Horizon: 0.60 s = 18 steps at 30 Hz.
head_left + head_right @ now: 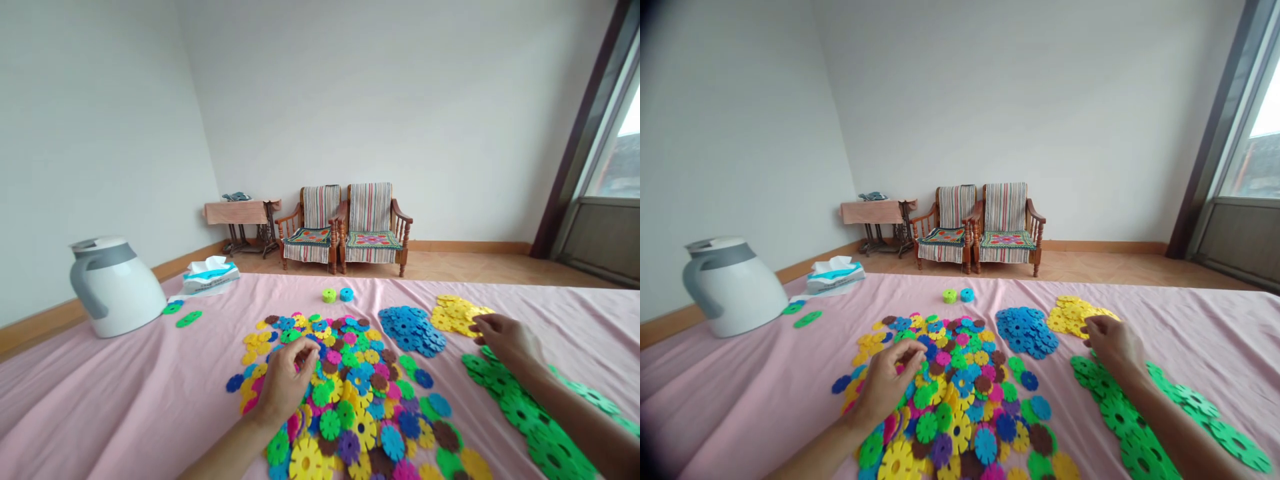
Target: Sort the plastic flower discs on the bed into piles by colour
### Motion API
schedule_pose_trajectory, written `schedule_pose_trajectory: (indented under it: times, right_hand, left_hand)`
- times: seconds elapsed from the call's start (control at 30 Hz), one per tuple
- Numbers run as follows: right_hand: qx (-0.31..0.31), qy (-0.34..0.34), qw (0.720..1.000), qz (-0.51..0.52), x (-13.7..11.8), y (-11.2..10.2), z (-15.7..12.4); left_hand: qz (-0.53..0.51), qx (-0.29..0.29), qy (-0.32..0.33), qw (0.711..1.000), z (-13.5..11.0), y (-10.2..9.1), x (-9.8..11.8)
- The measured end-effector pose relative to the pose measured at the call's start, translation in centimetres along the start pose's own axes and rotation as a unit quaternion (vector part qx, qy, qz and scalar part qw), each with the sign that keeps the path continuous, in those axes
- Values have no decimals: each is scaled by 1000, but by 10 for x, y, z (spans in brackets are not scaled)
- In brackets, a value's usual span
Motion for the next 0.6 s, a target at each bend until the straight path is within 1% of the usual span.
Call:
schedule_pose_trajectory:
  times: [0.03, 0.1, 0.17, 0.23, 0.27, 0.33, 0.37, 0.43, 0.5, 0.6]
  right_hand:
    - [-28, -16, 999, 19, -10, 7, -8]
    - [-89, -61, 992, 58, -40, 22, -29]
    - [-141, -113, 980, 89, -78, 34, -53]
    - [-186, -162, 963, 108, -118, 40, -77]
    - [-221, -209, 945, 116, -138, 42, -88]
    - [-252, -301, 910, 132, -173, 40, -107]
    - [-273, -341, 889, 137, -186, 39, -114]
    - [-295, -380, 868, 124, -202, 38, -123]
    - [-300, -389, 867, 90, -207, 41, -127]
    - [-293, -396, 870, 38, -206, 50, -128]
  left_hand:
    - [-5, 0, -7, 1000, 1, 0, -1]
    - [-9, 6, -16, 1000, 1, -1, -3]
    - [-9, 15, -21, 1000, 1, -2, -3]
    - [-9, 20, -24, 999, 1, -3, -3]
    - [-10, 21, -25, 999, 0, -3, -2]
    - [-13, 19, -25, 999, 0, -3, 1]
    - [-15, 17, -23, 999, -1, -4, 2]
    - [-16, 11, -21, 1000, -1, -4, 5]
    - [-17, 7, -17, 1000, -2, -4, 6]
    - [-18, 5, -15, 1000, -2, -3, 5]
Point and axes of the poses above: each hand's wrist, its own z-axis towards the middle knuckle, its own y-axis out of the palm, x = y × z, the point moved 3 cm from there along z, towards the middle knuckle, and after that the axes turned 10 degrees about -y, right-handed, at the moved point
